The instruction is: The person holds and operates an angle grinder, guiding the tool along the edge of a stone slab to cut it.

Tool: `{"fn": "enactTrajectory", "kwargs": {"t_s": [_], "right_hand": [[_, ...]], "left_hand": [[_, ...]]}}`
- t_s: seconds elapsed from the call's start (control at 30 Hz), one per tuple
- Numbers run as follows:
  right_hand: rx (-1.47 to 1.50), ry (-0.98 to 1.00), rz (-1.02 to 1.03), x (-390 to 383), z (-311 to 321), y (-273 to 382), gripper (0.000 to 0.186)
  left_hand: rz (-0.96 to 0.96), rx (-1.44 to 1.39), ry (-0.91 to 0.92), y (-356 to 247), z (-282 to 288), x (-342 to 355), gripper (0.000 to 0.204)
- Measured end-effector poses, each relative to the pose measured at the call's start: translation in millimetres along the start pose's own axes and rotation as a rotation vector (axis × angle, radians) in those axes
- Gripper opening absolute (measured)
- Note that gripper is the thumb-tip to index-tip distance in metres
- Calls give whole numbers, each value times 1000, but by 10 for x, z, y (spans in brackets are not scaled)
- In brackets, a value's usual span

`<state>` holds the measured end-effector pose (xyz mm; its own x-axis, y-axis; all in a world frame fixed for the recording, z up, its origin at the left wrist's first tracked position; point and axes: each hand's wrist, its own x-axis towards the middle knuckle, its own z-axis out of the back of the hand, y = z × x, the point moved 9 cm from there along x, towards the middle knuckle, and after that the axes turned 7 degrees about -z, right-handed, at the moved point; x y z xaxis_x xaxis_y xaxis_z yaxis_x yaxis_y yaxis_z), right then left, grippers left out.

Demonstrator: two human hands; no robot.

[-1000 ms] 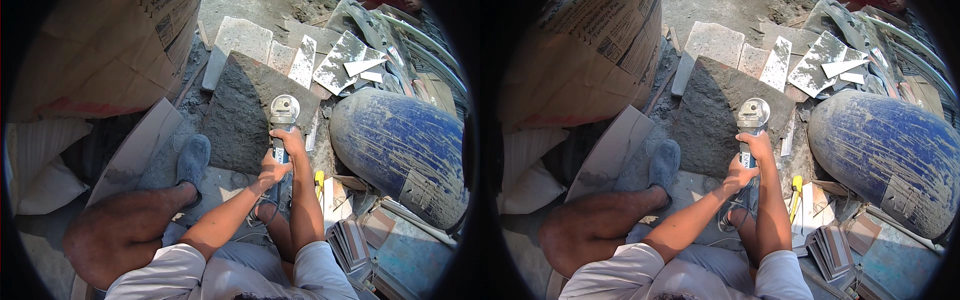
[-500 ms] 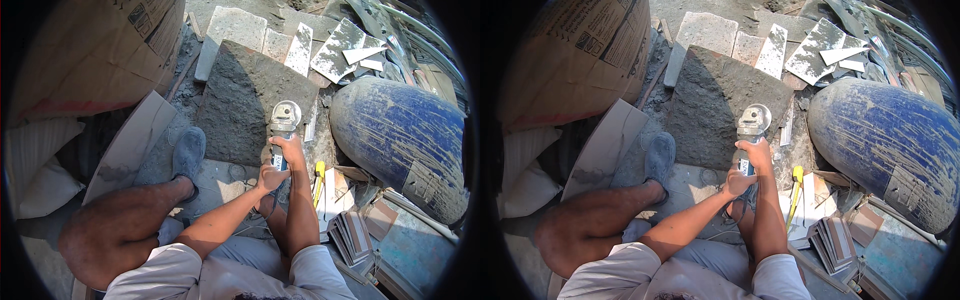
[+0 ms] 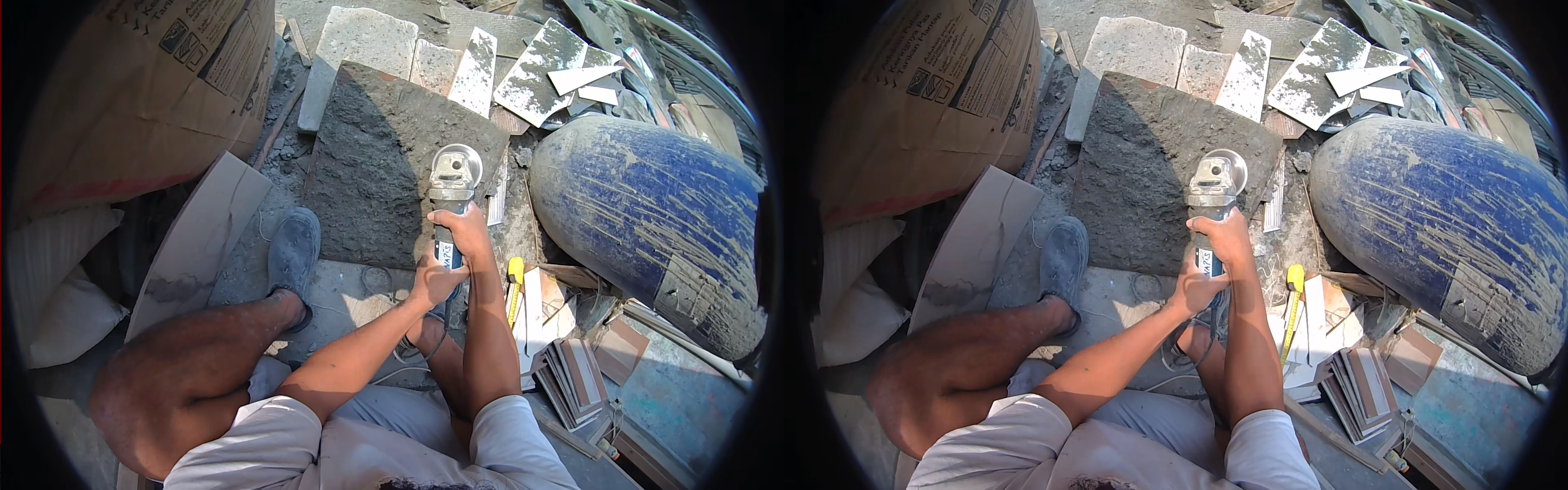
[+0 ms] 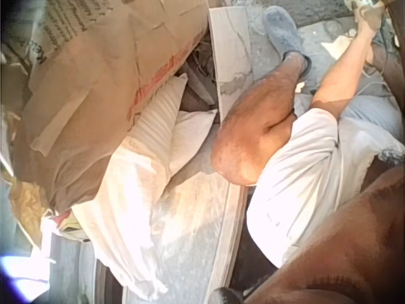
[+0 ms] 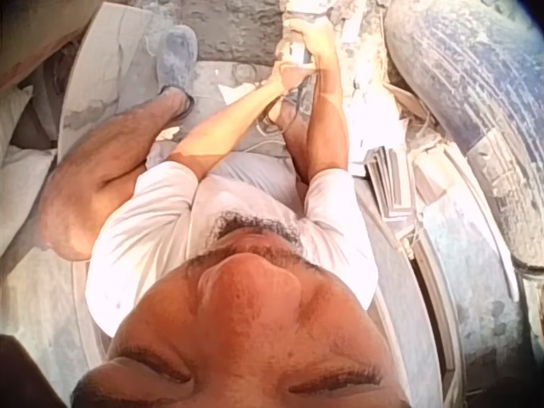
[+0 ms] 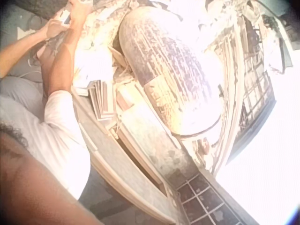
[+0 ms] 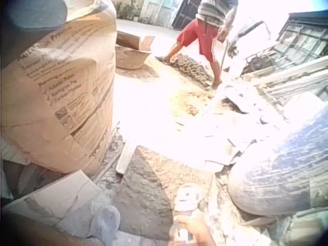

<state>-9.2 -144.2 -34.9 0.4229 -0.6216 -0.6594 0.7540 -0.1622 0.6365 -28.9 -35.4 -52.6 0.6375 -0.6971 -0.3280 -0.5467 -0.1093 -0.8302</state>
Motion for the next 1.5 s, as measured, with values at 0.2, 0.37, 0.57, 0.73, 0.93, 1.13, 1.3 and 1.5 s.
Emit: {"fn": "enactTrajectory", "kwargs": {"t_s": [0.2,0.37,0.57,0.73,0.93,1.13,1.3,1.5], "right_hand": [[-55,51,-10,95,-69,74,35],[-13,14,-83,115,101,-14,41],[-29,39,17,199,-9,135,35],[9,23,-55,196,79,73,35],[-12,60,18,271,-28,235,33],[79,61,-108,381,184,-5,34],[-38,-15,14,359,212,156,41],[25,52,33,522,283,482,25]], "left_hand": [[81,-51,16,87,13,100,47],[65,-11,92,108,-105,150,44],[68,-40,12,30,-34,219,44],[139,-60,51,95,-95,232,42],[136,-79,5,-5,-42,297,40],[163,-6,-38,140,-138,334,43],[67,-29,-82,43,-91,407,42],[75,67,-126,-76,-174,698,37]]}}
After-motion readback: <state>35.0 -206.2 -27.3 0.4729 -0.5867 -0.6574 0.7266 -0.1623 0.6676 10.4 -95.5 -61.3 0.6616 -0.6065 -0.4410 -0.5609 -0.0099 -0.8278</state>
